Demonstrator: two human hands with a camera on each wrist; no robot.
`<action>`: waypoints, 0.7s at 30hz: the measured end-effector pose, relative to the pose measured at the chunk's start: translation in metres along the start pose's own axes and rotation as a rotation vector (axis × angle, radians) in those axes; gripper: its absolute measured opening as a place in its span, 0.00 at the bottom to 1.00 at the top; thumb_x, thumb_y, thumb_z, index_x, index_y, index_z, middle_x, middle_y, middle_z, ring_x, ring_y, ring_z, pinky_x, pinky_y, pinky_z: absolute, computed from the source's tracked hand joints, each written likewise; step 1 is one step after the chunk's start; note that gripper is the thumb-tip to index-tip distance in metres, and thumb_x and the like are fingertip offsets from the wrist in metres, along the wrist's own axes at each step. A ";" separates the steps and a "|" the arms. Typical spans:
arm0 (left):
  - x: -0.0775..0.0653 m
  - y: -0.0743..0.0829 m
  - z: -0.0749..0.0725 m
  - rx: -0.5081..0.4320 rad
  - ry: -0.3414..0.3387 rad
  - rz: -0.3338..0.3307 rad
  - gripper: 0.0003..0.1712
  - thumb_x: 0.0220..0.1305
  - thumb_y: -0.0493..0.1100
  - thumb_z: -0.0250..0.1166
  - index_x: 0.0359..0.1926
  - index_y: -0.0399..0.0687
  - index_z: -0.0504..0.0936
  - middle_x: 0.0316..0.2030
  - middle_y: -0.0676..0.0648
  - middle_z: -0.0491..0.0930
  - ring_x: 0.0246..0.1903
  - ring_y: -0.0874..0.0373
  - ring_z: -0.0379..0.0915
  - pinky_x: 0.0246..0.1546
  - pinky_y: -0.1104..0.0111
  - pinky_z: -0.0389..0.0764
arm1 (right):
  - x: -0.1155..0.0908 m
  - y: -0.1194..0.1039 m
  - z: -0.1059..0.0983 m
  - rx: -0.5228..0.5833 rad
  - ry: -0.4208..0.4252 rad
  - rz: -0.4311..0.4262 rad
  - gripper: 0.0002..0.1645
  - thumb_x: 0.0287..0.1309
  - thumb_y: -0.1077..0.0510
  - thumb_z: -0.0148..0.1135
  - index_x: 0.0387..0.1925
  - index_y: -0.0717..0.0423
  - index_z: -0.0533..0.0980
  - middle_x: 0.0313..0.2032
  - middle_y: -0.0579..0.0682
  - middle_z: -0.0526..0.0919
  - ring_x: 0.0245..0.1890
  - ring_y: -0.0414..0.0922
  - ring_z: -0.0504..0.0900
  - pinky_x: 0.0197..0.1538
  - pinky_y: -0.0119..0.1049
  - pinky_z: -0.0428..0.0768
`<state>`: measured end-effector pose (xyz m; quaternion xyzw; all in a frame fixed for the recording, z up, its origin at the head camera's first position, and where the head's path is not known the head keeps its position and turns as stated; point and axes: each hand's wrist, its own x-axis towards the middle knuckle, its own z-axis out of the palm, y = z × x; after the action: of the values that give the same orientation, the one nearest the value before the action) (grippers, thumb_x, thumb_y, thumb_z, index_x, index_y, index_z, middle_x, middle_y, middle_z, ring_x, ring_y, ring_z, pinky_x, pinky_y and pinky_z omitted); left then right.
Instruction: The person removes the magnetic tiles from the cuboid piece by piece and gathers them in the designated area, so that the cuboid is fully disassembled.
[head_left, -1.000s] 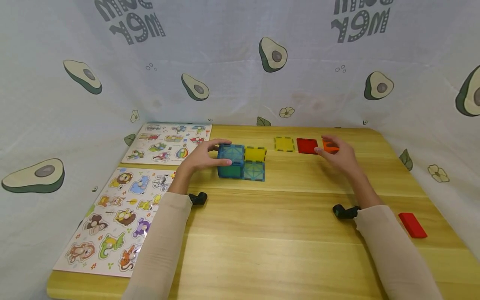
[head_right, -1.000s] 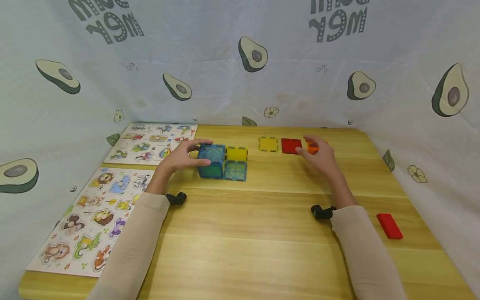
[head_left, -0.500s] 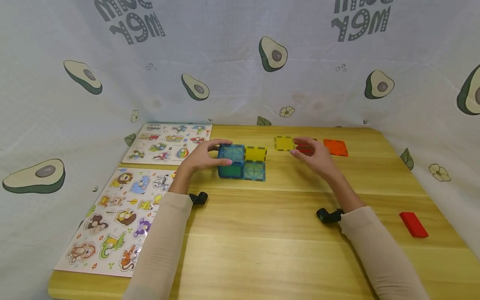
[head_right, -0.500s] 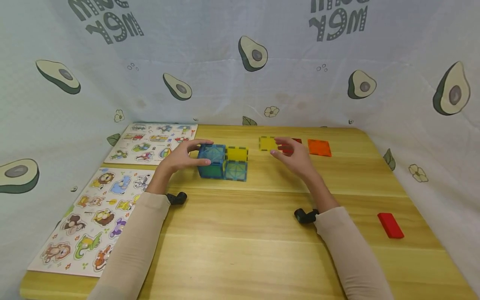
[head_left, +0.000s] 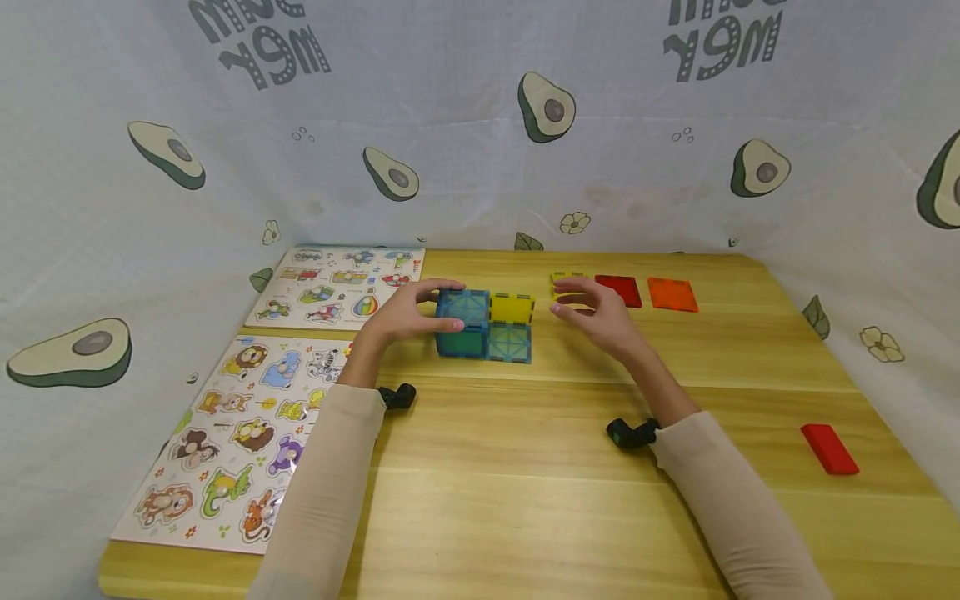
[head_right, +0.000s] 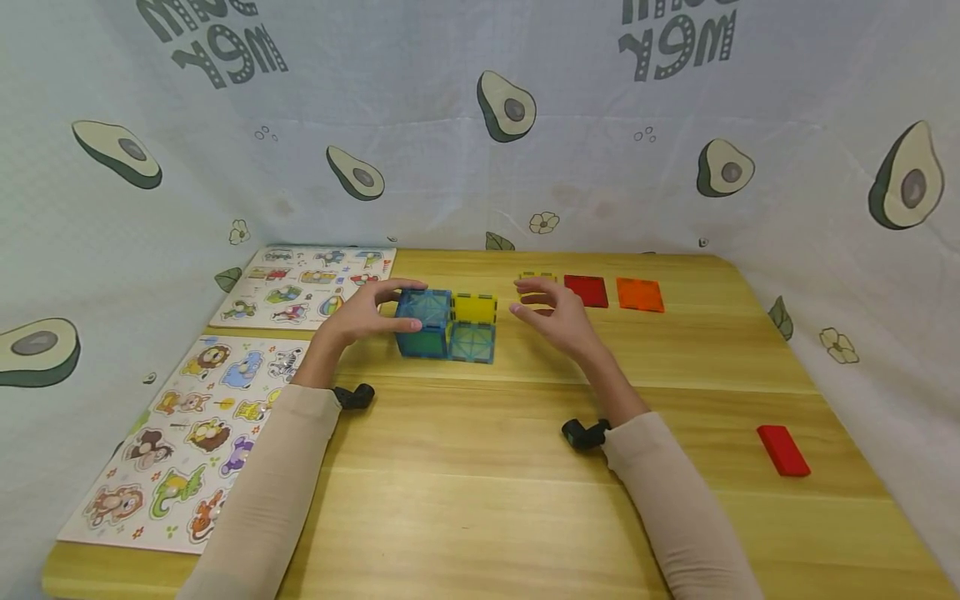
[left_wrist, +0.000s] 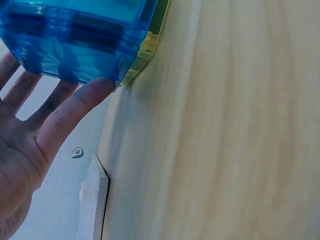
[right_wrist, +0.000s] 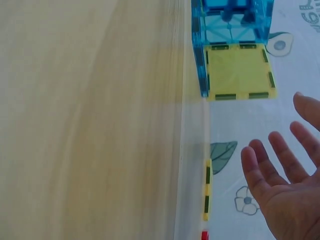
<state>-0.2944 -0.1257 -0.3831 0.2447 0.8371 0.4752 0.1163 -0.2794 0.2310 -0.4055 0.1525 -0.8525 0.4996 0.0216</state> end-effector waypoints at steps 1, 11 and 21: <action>0.002 -0.004 0.001 -0.002 0.003 0.004 0.36 0.64 0.45 0.73 0.72 0.52 0.74 0.75 0.45 0.67 0.74 0.36 0.60 0.74 0.41 0.64 | 0.000 -0.001 0.001 0.003 -0.004 -0.004 0.28 0.69 0.50 0.67 0.67 0.52 0.75 0.65 0.59 0.78 0.65 0.60 0.78 0.69 0.57 0.75; 0.014 -0.032 0.004 -0.001 0.025 0.035 0.35 0.61 0.52 0.75 0.69 0.64 0.77 0.73 0.54 0.69 0.72 0.41 0.63 0.72 0.44 0.67 | 0.004 -0.002 0.014 -0.009 -0.020 -0.004 0.28 0.71 0.50 0.64 0.69 0.51 0.74 0.66 0.58 0.78 0.65 0.60 0.78 0.66 0.56 0.78; 0.014 -0.031 0.002 0.004 0.028 0.032 0.37 0.61 0.54 0.75 0.70 0.60 0.76 0.72 0.54 0.70 0.72 0.39 0.64 0.70 0.42 0.69 | 0.015 0.001 0.025 0.080 -0.039 0.011 0.28 0.72 0.52 0.64 0.69 0.55 0.74 0.65 0.57 0.78 0.64 0.58 0.80 0.68 0.54 0.76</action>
<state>-0.3144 -0.1303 -0.4106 0.2517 0.8355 0.4789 0.0963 -0.2913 0.2064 -0.4161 0.1582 -0.8328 0.5305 -0.0037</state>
